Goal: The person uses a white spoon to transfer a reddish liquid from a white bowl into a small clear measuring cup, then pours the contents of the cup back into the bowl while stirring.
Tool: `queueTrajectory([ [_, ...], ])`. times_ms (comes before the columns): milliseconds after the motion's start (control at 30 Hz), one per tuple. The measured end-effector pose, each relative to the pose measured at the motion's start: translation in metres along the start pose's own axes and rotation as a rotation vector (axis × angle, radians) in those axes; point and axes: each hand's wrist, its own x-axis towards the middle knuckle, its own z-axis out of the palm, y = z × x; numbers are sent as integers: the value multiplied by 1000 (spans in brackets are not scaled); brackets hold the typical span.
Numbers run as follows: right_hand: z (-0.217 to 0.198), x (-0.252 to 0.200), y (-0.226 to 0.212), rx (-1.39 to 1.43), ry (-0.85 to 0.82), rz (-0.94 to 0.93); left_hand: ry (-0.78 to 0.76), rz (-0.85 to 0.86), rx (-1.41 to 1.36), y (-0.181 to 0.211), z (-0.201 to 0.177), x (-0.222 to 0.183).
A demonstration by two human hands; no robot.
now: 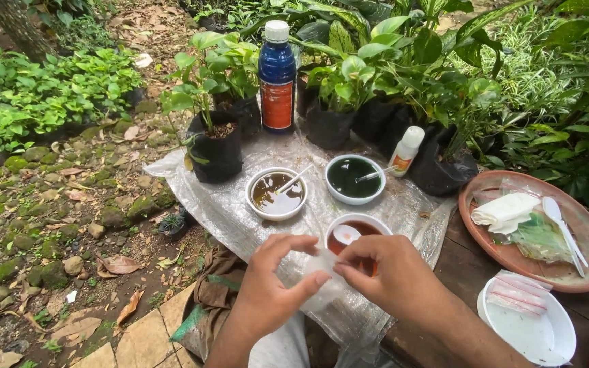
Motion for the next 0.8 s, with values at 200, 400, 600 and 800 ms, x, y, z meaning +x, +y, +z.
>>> queueTrajectory([
  [200, -5, -6, -9, -27, -85, -21, -119, -117, 115, -13, 8, 4],
  [400, -22, -5, 3, 64, -135, -100, -130, 197, 62, -18, 6, 3],
  [600, -32, -4, 2, -41, -292, -109, -201, 294, 88, -17, 6, 2],
  [800, -32, -5, 2, -80, -352, -133, -287, 264, 165, -18, 6, 0],
])
